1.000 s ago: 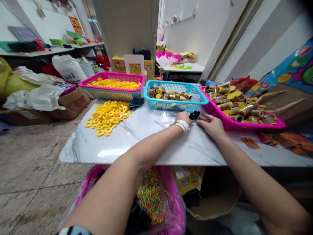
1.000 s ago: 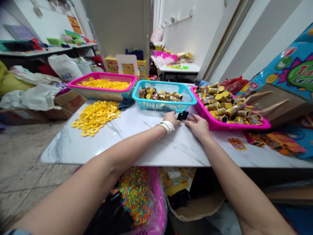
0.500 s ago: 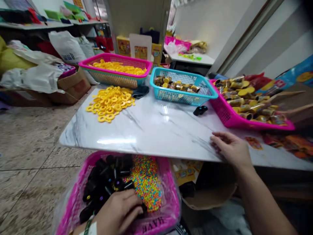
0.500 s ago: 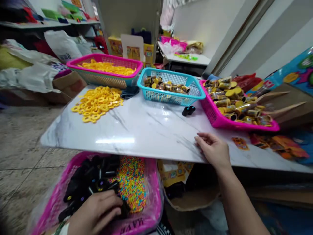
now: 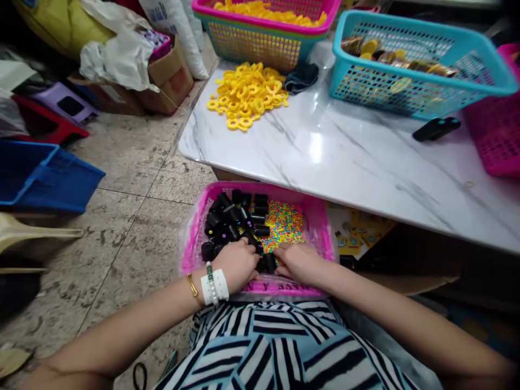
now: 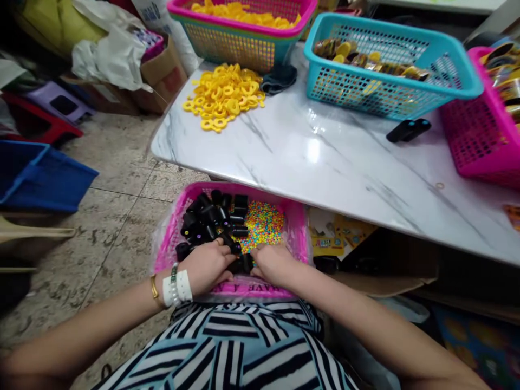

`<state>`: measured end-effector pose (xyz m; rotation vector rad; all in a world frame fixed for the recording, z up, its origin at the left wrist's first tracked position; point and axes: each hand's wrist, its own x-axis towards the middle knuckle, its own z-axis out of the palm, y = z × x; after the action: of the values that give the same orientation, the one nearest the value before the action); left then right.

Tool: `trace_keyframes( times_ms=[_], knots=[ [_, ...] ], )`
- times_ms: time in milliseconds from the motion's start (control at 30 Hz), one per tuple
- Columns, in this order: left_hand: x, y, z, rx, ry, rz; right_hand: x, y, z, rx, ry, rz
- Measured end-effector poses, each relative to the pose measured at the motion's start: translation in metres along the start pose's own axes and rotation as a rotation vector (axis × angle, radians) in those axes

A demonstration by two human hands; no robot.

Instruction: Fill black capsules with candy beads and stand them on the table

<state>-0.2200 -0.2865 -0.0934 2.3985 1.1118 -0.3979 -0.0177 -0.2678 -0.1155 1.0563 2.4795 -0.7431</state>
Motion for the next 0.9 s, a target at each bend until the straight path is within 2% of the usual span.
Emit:
trace_keyframes(
  times_ms=[67, 167, 233, 300, 400, 500, 600, 767, 833, 900],
  knots=[
    [0.0, 0.0, 0.0, 0.01, 0.006, 0.008, 0.004, 0.002, 0.002, -0.005, 0.003, 0.011],
    [0.005, -0.001, 0.0, -0.022, 0.055, -0.012, 0.0, 0.011, -0.006, -0.04, 0.049, -0.023],
    [0.01, -0.001, 0.0, -0.028, 0.105, -0.051, -0.002, 0.02, -0.012, -0.06, 0.113, -0.15],
    [0.014, -0.001, 0.001, -0.001, 0.138, -0.071, 0.0, 0.028, -0.012, -0.061, 0.157, -0.336],
    [0.019, -0.001, 0.004, 0.042, 0.137, -0.079, 0.008, 0.037, -0.006, -0.055, 0.134, -0.473],
    [0.019, -0.005, 0.004, 0.047, 0.095, -0.108, 0.012, 0.041, 0.0, -0.05, 0.085, -0.459],
    [0.017, -0.008, -0.002, -0.014, 0.061, -0.063, 0.01, 0.041, 0.003, 0.029, 0.088, -0.426],
    [0.014, -0.003, -0.008, -0.056, 0.001, -0.081, 0.006, 0.034, -0.004, 0.155, 0.079, -0.35],
    [0.014, 0.002, -0.007, -0.066, 0.005, -0.084, 0.005, 0.032, -0.01, 0.09, 0.095, -0.269],
    [0.014, 0.005, -0.005, -0.081, 0.032, -0.069, 0.004, 0.034, -0.016, -0.026, 0.136, -0.129]
  ],
)
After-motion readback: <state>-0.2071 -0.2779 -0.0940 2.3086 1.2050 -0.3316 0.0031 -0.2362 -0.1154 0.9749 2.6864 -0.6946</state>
